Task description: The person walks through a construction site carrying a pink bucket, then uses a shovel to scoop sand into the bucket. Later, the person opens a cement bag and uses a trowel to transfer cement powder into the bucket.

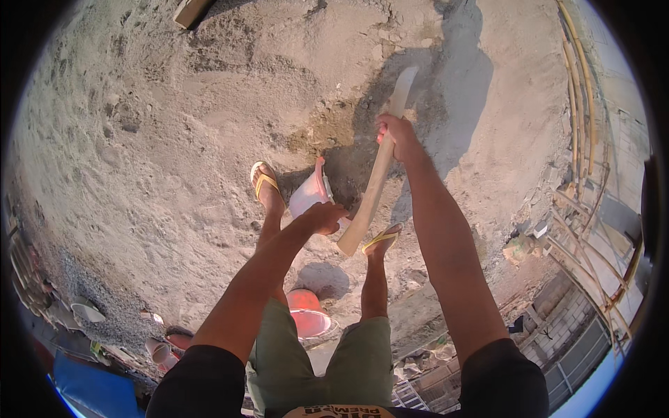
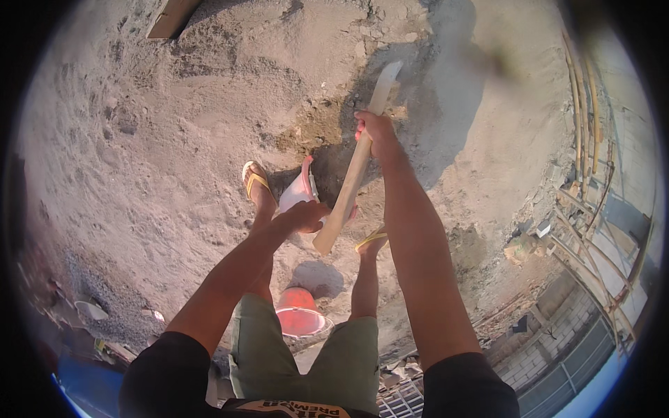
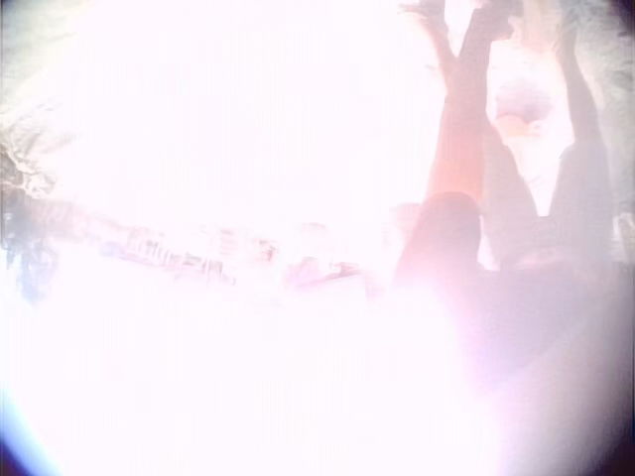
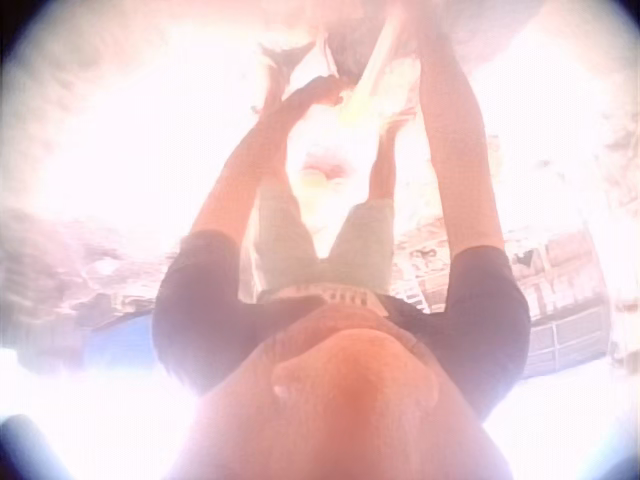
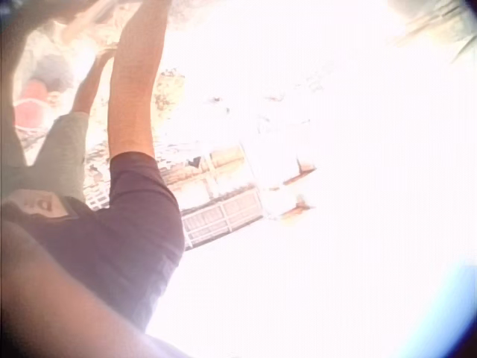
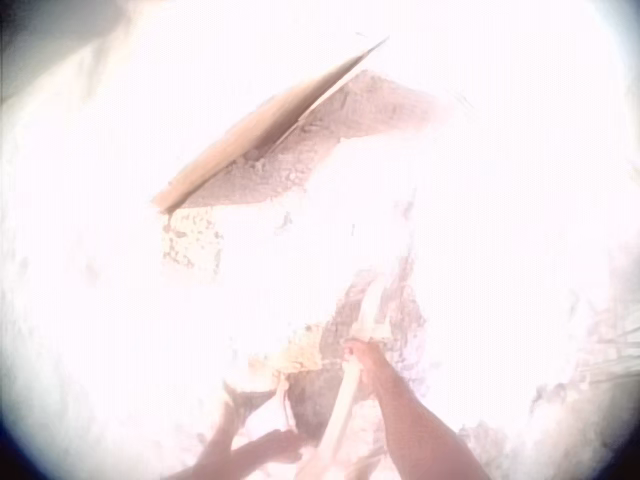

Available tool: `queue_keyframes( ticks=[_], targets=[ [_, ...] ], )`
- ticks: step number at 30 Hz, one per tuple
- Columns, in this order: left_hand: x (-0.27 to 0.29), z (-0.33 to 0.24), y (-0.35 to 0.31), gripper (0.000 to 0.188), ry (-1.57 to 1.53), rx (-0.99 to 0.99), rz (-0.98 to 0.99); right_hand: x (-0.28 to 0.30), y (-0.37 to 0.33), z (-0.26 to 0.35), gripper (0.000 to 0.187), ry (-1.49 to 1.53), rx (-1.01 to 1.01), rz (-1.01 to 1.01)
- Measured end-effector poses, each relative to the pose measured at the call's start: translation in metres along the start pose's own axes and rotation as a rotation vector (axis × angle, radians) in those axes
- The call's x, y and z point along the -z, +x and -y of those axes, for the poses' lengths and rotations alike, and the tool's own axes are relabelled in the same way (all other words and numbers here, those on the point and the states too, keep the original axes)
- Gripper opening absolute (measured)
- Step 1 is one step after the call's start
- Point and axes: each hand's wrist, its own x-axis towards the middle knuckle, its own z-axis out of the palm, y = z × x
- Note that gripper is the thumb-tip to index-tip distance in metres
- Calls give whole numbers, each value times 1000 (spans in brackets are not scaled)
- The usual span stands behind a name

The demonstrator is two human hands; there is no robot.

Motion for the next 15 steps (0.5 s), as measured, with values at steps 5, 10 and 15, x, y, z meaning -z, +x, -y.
queue_keyframes(
  ticks=[5, 10, 15],
  targets=[
    [6, -19, 6, 37, 49, 60, 34, 9, 1, -3, 17, 81, -2, 36],
    [-17, 4, -10, 33, 54, 102, -103, -5, -67, -63, 15, 121, 8, -37],
    [-13, 13, -44, 29, 97, 86, -152, 3, -216, -159, 24, 48, -129, -65]
  ],
)
